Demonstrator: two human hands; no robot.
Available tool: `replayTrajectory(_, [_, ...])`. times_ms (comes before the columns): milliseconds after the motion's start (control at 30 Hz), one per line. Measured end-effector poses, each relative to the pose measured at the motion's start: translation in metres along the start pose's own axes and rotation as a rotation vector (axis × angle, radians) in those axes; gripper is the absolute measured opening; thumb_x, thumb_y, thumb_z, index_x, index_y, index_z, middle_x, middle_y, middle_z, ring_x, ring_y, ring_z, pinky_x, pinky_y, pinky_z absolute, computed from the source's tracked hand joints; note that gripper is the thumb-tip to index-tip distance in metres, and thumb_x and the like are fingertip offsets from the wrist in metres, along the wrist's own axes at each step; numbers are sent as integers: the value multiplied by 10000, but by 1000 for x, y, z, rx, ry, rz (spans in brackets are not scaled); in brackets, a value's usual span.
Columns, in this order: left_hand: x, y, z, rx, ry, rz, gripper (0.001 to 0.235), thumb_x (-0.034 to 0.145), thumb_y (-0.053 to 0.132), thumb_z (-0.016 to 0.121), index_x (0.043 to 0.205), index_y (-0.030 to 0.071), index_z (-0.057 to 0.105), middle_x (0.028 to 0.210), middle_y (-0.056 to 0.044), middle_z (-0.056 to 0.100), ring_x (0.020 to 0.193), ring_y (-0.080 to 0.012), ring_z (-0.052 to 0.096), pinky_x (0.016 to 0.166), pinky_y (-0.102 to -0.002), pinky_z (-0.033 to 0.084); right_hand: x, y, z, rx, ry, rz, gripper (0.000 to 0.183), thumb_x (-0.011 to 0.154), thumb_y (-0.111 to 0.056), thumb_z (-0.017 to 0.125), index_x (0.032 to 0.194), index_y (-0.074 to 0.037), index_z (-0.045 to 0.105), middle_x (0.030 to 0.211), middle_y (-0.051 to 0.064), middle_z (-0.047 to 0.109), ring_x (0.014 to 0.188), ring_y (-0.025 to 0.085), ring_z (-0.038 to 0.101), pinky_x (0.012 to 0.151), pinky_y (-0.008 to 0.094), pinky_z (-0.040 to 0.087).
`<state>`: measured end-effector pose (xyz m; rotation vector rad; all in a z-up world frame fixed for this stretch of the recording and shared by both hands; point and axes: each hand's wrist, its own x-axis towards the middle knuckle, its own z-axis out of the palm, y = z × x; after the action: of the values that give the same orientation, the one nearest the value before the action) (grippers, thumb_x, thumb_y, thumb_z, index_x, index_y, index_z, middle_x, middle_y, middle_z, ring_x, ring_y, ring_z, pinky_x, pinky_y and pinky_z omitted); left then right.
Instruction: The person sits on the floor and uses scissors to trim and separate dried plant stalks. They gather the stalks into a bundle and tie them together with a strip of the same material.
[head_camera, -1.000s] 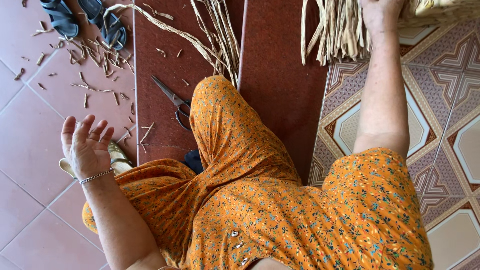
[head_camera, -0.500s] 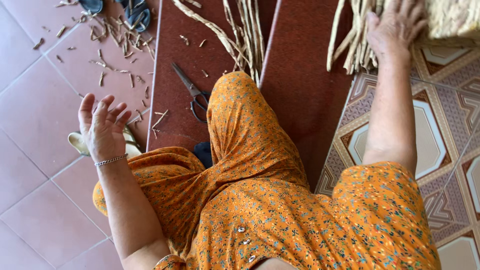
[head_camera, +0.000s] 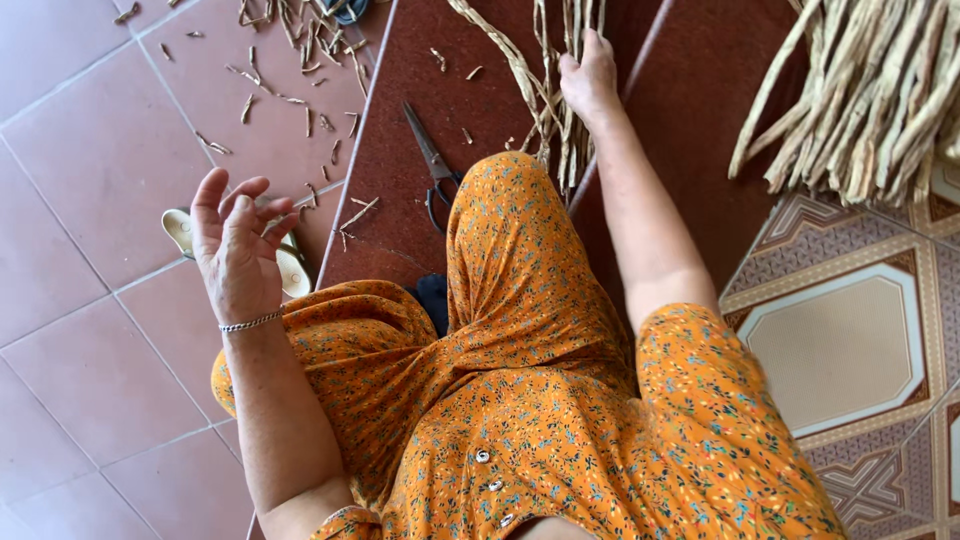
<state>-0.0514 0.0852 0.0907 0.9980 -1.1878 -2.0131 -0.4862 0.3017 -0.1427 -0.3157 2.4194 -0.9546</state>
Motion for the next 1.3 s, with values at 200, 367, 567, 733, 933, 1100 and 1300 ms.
replayTrajectory(200, [-7,9,2,38,18,6,429,1110,58,544,1518,69,411,1308,-145,624,1043,-231,700,948,-386,596,5,1,31,-79,40,553,978,884,130,530,1631,-115,-51,1690,182,-30,1556,364,-2,1243,563,46])
replayTrajectory(367, [-5,9,3,20,-4,14,428,1109,48,548,1515,64,414,1315,-147,622,1047,-225,701,948,-365,597,11,29,39,-166,70,484,793,932,-61,609,1571,-33,138,1580,235,206,1412,356,235,1151,493,186])
replayTrajectory(567, [-3,10,11,36,-19,14,417,1101,51,529,1502,60,414,1304,-145,625,1027,-221,710,931,-360,597,24,36,29,360,90,443,479,948,24,517,1423,6,458,1244,193,672,818,112,665,619,216,595])
replayTrajectory(733, [-5,8,14,61,-26,31,413,1109,60,528,1505,52,413,1300,-144,626,1018,-212,704,930,-360,594,17,24,13,520,105,455,550,984,-117,466,1498,-29,290,1106,228,656,669,163,606,484,246,523])
replayTrajectory(933, [-14,8,10,90,-19,33,417,1102,61,522,1503,47,409,1278,-143,638,1015,-206,709,924,-345,596,20,35,32,305,254,318,881,829,10,774,1482,74,186,1396,300,345,1221,323,506,1038,461,404])
replayTrajectory(1100, [-18,9,3,93,0,38,423,1090,57,528,1496,44,411,1260,-149,646,1012,-207,711,910,-340,594,18,45,50,268,181,491,555,821,-7,667,1350,54,510,1448,229,536,1359,293,577,1194,376,449])
replayTrajectory(1300, [-19,9,0,111,31,38,418,1081,72,546,1479,41,425,1252,-136,653,1012,-195,704,918,-336,595,17,40,56,179,247,504,520,834,-37,679,1313,35,490,1316,201,551,1141,262,603,979,352,487])
